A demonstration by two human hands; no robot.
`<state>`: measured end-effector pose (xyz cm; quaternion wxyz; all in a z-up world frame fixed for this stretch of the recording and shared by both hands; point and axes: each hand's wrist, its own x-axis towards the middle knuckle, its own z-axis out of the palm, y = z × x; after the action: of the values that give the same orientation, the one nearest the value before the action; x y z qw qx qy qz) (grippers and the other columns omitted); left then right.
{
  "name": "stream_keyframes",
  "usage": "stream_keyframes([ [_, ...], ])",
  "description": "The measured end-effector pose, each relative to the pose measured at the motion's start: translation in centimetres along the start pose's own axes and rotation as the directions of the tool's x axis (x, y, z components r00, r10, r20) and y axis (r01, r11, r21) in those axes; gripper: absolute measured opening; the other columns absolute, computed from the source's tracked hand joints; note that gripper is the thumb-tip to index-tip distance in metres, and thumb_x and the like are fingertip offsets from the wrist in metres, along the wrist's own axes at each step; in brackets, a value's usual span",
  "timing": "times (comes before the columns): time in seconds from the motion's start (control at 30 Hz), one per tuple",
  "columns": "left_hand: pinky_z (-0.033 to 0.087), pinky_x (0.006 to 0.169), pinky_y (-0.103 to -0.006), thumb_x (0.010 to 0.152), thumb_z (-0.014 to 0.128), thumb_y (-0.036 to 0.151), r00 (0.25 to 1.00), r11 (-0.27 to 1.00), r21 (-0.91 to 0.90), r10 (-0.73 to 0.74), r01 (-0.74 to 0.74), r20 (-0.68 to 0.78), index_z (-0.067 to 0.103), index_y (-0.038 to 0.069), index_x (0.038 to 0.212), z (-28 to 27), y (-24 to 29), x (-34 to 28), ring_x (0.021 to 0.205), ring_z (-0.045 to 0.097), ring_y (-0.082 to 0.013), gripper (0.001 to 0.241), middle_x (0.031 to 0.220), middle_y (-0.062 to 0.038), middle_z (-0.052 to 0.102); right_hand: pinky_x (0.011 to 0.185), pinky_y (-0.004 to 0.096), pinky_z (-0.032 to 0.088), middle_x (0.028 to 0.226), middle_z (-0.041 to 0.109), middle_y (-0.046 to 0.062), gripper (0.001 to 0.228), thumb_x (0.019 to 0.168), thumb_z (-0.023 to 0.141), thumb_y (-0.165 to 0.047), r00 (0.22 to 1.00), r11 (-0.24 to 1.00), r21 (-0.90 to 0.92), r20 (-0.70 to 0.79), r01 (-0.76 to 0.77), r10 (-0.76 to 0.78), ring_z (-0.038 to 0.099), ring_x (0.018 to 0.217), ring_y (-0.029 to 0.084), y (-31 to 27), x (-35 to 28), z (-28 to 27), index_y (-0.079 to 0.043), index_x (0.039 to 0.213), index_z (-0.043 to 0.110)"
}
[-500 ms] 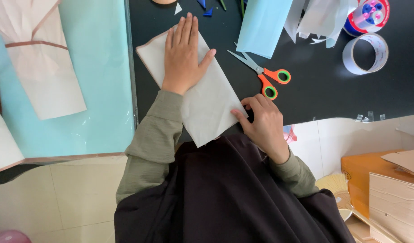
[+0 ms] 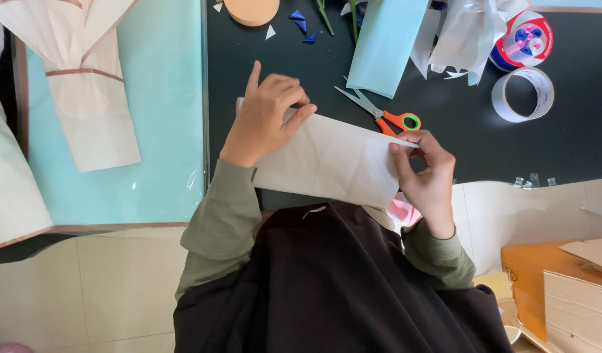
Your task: The person folds and cuts several pieces of translucent and white tissue paper by hand and with shears on a table surrounded by flower bouquets.
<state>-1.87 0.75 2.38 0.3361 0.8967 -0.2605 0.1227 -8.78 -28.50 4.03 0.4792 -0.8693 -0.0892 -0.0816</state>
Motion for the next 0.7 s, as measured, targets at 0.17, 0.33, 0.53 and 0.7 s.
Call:
stream_keyframes([
  [0.17, 0.049, 0.105, -0.0514, 0.105, 0.062, 0.038, 0.937, 0.957, 0.261, 0.203, -0.129, -0.283, 0.064, 0.018, 0.085, -2.4, 2.1, -1.0, 0.071, 0.063, -0.0192, 0.029, 0.067, 0.004, 0.055, 0.077, 0.041, 0.055, 0.086, 0.071, 0.019, 0.004, 0.097, 0.073, 0.011, 0.926, 0.929, 0.094, -0.164, 0.359, -0.341, 0.069, 0.077, 0.032, -1.1, 1.6, -1.1, 0.008, 0.096, 0.07],
  [0.33, 0.058, 0.092, -0.0476, 0.099, 0.069, 0.05, 0.72, 0.767, 0.588, 0.558, -0.257, -0.413, 0.07, 0.022, 0.078, -6.4, 5.2, -4.9, 0.063, 0.054, -0.0147, 0.035, 0.065, 0.008, 0.056, 0.086, 0.054, 0.056, 0.085, 0.073, 0.022, 0.014, 0.094, 0.077, 0.012, 0.669, 0.695, -0.015, -0.256, 0.719, -0.698, 0.068, 0.084, 0.043, -1.7, 1.9, -1.9, 0.005, 0.083, 0.071],
  [0.53, 0.061, 0.084, -0.0389, 0.094, 0.08, 0.024, 0.749, 0.684, 0.722, 0.529, -0.099, -0.398, 0.077, 0.027, 0.087, -4.7, 3.5, -11.8, 0.071, 0.059, -0.0106, 0.008, 0.074, 0.01, 0.069, 0.102, 0.054, 0.05, 0.098, 0.077, 0.012, 0.018, 0.094, 0.068, 0.008, 0.673, 0.673, 0.029, -0.072, 0.739, -0.736, 0.069, 0.099, 0.039, 0.5, 1.2, 0.5, -0.006, 0.086, 0.076],
  [0.7, 0.059, 0.089, -0.0416, 0.091, 0.082, 0.023, 0.865, 0.792, 0.609, 0.28, 0.038, -0.417, 0.078, 0.026, 0.089, -2.8, 2.3, -15.2, 0.084, 0.065, -0.0135, 0.005, 0.086, 0.009, 0.072, 0.099, 0.053, 0.053, 0.095, 0.078, 0.013, 0.016, 0.092, 0.067, 0.011, 0.762, 0.752, 0.179, 0.018, 0.635, -0.647, 0.074, 0.095, 0.038, 2.6, 0.1, 1.9, -0.002, 0.089, 0.075],
])
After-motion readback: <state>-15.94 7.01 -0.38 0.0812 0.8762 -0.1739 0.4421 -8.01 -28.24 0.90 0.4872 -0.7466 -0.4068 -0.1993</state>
